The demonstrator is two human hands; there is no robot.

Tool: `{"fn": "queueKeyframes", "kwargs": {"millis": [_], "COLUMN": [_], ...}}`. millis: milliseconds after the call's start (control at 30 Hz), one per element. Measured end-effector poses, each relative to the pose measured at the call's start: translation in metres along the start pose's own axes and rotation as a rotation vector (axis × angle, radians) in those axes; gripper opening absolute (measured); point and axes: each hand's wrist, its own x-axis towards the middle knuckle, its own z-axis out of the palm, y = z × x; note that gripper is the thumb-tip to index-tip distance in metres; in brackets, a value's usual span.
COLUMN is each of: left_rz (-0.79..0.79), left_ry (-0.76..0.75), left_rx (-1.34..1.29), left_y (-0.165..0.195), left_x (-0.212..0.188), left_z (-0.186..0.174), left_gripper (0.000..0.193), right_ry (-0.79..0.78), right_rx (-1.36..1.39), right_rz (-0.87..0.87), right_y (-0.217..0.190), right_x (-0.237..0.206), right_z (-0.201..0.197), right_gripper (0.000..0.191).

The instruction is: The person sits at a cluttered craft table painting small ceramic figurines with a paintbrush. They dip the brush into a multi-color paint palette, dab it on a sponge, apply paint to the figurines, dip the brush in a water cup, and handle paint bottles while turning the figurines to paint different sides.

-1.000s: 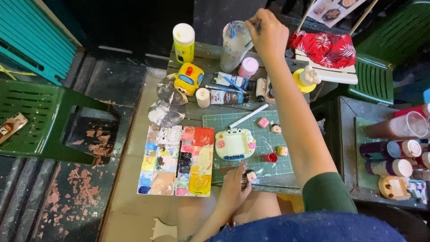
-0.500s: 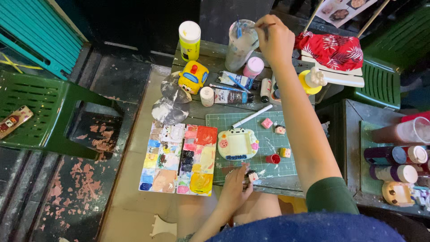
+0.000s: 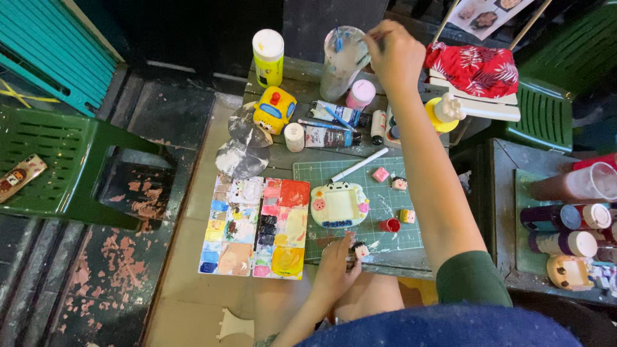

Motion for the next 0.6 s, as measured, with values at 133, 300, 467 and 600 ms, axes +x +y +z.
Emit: {"fn": "queueKeyframes", "kwargs": {"millis": [133,300,467,600], "left_rz": [-0.031,-0.047,-0.072,-0.049], "left_ry": [0.006,0.05,0.083,0.082], "left_rx": [-0.008,-0.047,-0.064,-0.068], "left_y": [0.0,-0.001,0.003,0.005], "left_x": [-0.002,-0.001,0.0,0.002], "left_z": [-0.001,0.001,-0.002,-0.004], "left_gripper": [0.074,0.074,0.068,0.068], "right_ry": [0.011,0.067,0.038,-0.047], "right_rx": [-0.086,-0.076,-0.083,-0.038], "right_rz": [-0.057,0.051,-0.005,-0.051], "right_y": [-0.009,-0.015,-0.012,-0.015], "right_x": [0.006,0.008,0.004,-0.002], "right_z": [-0.005,-0.007,-0.009,-0.01], "right_gripper": [0.031,0.029,0.026,0.017]}}
